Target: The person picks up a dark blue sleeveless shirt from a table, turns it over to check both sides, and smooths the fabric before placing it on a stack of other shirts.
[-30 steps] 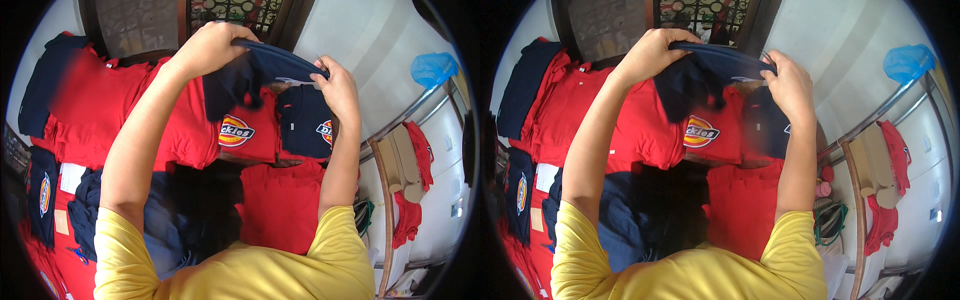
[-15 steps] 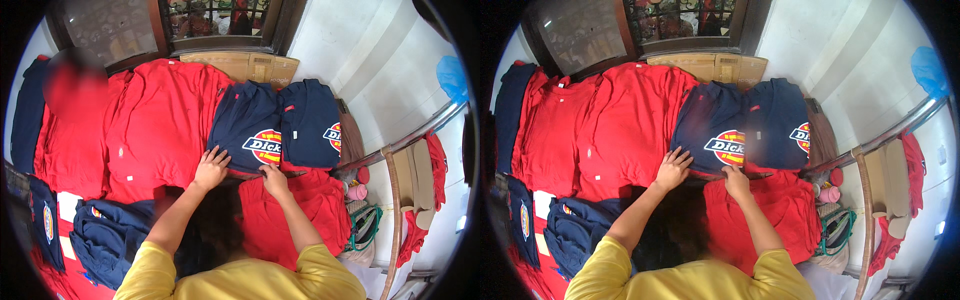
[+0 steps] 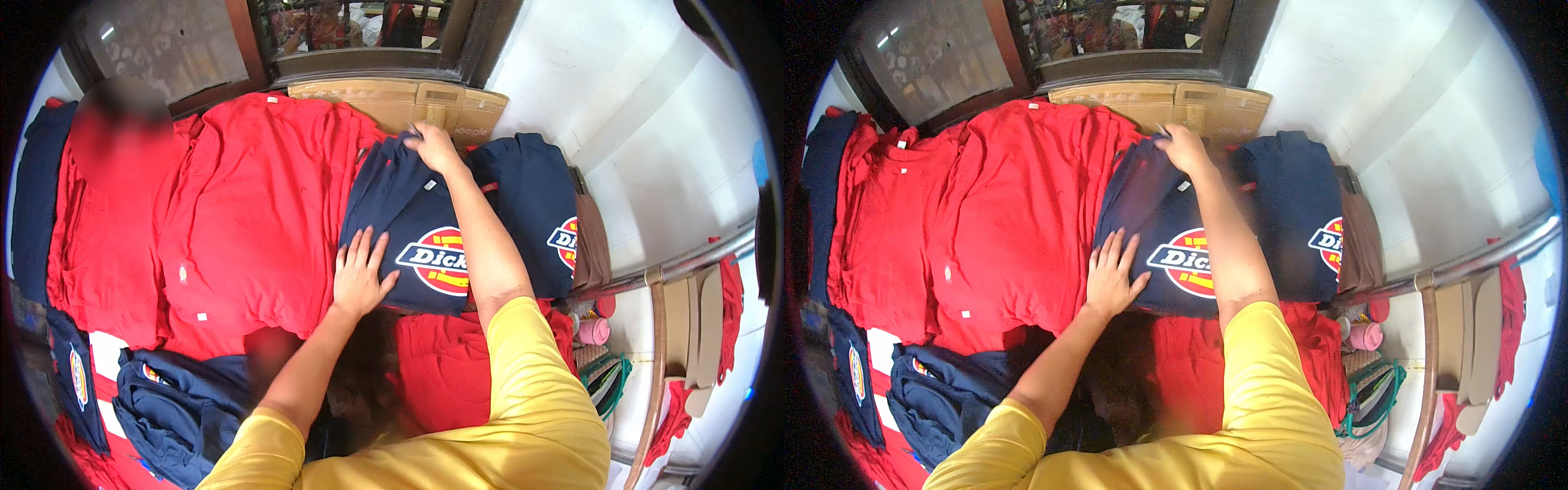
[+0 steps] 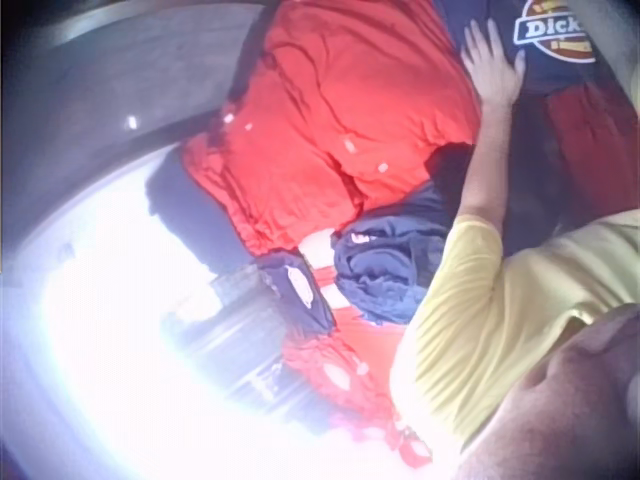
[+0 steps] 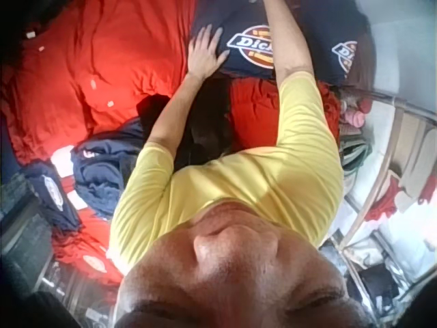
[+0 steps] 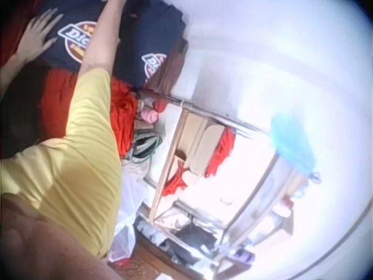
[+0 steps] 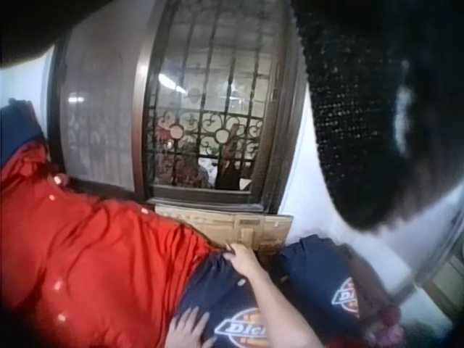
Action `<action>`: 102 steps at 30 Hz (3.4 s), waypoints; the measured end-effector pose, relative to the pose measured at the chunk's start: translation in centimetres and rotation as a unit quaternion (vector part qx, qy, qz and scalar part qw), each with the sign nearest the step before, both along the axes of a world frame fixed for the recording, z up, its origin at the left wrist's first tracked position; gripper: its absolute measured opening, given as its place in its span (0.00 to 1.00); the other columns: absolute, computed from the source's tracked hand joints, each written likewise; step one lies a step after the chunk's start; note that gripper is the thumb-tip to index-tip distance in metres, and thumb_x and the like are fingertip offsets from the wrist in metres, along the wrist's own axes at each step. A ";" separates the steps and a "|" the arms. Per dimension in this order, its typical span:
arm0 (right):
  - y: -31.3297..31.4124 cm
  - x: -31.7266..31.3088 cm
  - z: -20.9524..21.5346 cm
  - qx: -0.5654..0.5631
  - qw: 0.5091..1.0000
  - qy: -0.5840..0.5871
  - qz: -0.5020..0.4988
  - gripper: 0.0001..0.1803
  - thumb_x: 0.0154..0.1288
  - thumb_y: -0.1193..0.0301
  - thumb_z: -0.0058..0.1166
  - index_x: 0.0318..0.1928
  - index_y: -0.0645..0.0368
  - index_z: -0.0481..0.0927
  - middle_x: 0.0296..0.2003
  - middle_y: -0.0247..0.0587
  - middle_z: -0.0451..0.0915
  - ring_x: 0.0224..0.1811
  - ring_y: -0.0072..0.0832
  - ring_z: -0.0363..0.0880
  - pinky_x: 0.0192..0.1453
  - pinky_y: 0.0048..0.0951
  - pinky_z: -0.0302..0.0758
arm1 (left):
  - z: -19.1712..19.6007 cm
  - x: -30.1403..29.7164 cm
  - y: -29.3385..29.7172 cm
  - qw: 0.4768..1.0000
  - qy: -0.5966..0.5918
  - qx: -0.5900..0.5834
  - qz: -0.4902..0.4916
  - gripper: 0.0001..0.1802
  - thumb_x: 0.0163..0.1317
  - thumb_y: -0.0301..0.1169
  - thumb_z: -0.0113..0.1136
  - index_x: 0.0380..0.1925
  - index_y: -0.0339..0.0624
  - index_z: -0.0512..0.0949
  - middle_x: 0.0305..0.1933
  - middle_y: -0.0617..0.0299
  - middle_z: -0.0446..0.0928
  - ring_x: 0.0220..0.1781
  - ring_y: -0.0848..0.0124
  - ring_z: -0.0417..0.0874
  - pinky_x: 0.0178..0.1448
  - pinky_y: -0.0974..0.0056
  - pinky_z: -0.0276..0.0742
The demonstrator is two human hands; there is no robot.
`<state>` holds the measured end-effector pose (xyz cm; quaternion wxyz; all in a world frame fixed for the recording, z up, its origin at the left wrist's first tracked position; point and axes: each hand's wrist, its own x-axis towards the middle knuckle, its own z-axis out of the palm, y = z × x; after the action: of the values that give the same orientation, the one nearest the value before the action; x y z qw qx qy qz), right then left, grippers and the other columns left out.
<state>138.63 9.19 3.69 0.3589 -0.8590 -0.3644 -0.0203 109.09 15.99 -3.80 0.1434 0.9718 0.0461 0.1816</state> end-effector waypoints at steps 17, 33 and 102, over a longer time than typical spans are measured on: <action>1.5 -4.3 -0.8 0.010 0.988 -0.120 -0.096 0.19 0.59 0.63 0.61 0.48 0.61 0.80 0.44 0.50 0.79 0.50 0.48 0.78 0.53 0.42 0.73 | 1.4 0.8 -0.4 0.994 -0.022 -0.088 0.067 0.42 0.53 0.39 0.66 0.66 0.37 0.61 0.71 0.41 0.54 0.72 0.46 0.57 0.72 0.46 0.55; -3.8 -11.7 -9.2 0.029 0.964 -0.089 -0.249 0.18 0.62 0.73 0.55 0.53 0.59 0.78 0.53 0.47 0.76 0.55 0.42 0.76 0.60 0.37 0.71 | -2.7 -0.3 1.7 0.998 0.062 0.022 -0.010 0.37 0.67 0.52 0.46 0.72 0.47 0.55 0.77 0.52 0.47 0.78 0.54 0.47 0.76 0.44 0.45; 15.9 -111.4 -0.3 0.070 0.753 -0.255 0.603 0.21 0.67 0.60 0.51 0.56 0.57 0.76 0.47 0.49 0.75 0.49 0.49 0.73 0.50 0.51 0.71 | 7.2 -89.4 -28.4 0.538 -0.119 -0.130 0.825 0.29 0.55 0.41 0.68 0.54 0.39 0.74 0.46 0.49 0.73 0.50 0.52 0.74 0.52 0.53 0.72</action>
<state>27.21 25.04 3.43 0.2499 -0.3964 -0.8823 -0.0435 19.73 -12.38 3.36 0.0588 0.4441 0.8328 0.3252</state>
